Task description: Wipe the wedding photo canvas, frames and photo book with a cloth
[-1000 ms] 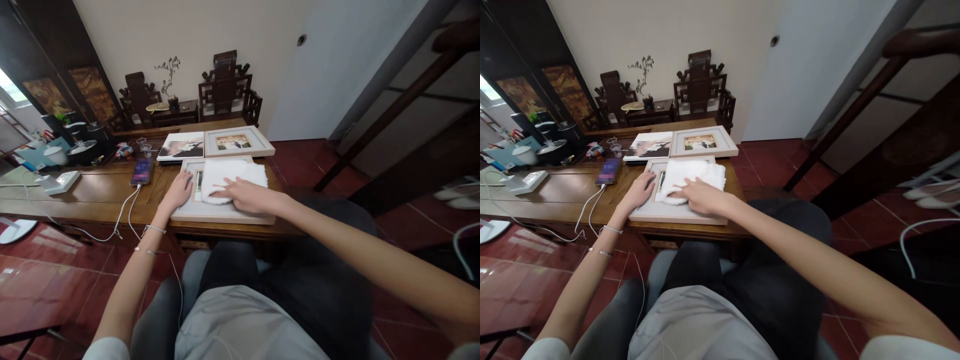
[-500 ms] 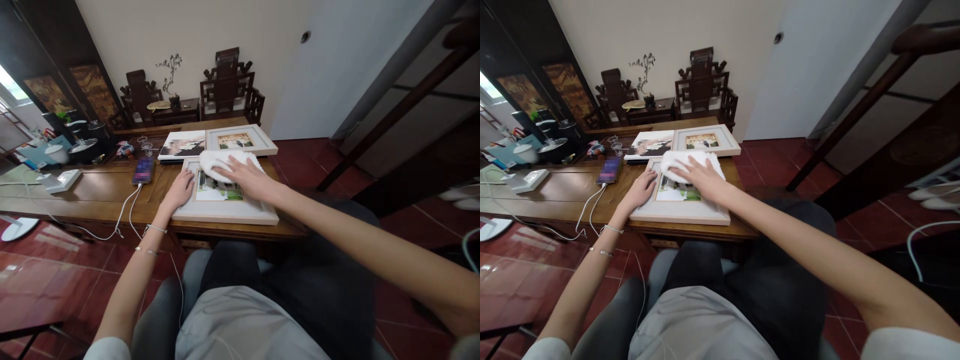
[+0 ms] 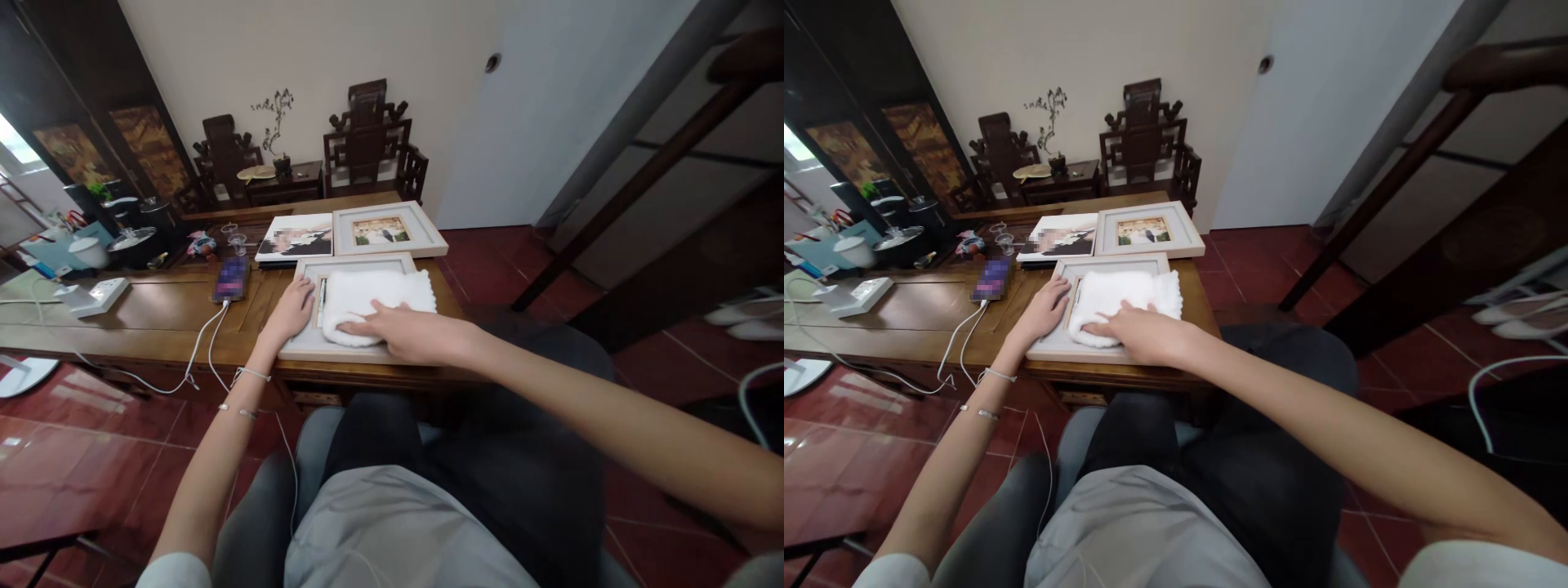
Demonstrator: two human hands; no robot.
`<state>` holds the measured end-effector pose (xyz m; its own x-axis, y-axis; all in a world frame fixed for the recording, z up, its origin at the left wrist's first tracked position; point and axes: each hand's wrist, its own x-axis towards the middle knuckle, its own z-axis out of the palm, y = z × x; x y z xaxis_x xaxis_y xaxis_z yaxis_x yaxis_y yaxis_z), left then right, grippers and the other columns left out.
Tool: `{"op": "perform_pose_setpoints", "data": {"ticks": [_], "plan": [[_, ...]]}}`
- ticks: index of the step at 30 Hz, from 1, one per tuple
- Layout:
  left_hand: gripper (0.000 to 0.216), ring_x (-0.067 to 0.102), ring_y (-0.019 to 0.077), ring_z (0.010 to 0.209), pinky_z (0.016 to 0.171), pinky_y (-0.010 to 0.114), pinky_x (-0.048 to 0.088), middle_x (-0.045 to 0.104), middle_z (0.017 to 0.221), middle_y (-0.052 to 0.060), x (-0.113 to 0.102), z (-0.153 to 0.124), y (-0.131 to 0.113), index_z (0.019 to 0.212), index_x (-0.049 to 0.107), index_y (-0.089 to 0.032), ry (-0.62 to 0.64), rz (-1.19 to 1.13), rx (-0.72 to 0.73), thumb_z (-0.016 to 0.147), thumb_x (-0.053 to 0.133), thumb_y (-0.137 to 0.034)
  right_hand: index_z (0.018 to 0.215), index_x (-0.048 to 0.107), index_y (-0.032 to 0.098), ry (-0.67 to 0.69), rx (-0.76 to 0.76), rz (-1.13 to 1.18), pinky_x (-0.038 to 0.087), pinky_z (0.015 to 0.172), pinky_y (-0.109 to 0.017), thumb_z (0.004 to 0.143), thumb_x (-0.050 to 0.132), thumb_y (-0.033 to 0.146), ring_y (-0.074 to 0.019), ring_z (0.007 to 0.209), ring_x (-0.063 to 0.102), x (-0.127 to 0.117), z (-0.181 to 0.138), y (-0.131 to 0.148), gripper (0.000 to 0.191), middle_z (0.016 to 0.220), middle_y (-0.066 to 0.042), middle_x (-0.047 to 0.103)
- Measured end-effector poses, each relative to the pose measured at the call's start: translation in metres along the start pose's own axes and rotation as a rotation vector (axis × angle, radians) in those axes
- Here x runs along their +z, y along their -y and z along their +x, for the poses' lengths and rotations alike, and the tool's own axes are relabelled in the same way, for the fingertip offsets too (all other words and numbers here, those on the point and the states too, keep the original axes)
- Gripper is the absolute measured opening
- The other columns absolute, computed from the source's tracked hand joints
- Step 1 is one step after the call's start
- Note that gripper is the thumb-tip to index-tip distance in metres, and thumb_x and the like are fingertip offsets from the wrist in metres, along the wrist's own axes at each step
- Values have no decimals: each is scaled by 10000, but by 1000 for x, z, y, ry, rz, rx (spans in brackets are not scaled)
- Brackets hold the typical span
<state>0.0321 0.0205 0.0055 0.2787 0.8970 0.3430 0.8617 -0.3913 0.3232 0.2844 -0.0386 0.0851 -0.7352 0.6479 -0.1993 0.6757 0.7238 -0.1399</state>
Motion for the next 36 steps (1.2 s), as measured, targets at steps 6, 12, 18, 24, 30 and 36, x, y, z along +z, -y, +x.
{"op": "perform_pose_setpoints", "data": {"ticks": [6,12,18,24,30,36], "plan": [[412,400,287,1440,1206,485,321,567,1423,175,-1,0,-2,1277,610,-86,9,15,1,933,413,-198,1564,276,354,17,-121,93,439,1050,-472,733,386,-84,-320,1382,448,2,-25,14,946,1487,-111,511],[405,397,289,1442,1201,491,328,566,1429,157,-1,1,1,1277,615,-110,12,0,17,942,416,-220,1595,176,301,-219,15,57,243,1124,-669,694,330,-115,-365,1498,167,26,28,-19,1005,1645,-96,229],[415,410,295,1433,1191,513,337,563,1429,168,-2,1,3,1284,610,-108,8,-2,11,948,417,-257,1591,206,299,-539,82,-98,111,1131,-729,675,317,-137,-365,1514,-23,2,91,-72,1020,1674,-31,108],[425,401,295,1439,1199,501,327,562,1429,172,-2,2,2,1288,609,-94,20,-1,4,945,417,-258,1556,312,322,-285,70,-113,197,1045,-798,701,322,-140,-433,1489,119,5,97,-65,972,1638,-25,259],[411,406,287,1436,1201,492,330,572,1420,163,-1,2,2,1273,619,-107,4,-10,3,932,428,-234,1521,377,394,-65,41,-9,334,1019,-718,732,348,-102,-414,1428,325,2,36,-7,932,1557,-65,427],[418,405,280,1437,1209,480,317,565,1426,165,-1,1,1,1281,613,-100,1,-19,-5,932,420,-224,1512,421,335,53,-156,138,473,980,-463,764,395,-57,-337,1293,539,-9,-20,34,845,1357,-140,622]]}}
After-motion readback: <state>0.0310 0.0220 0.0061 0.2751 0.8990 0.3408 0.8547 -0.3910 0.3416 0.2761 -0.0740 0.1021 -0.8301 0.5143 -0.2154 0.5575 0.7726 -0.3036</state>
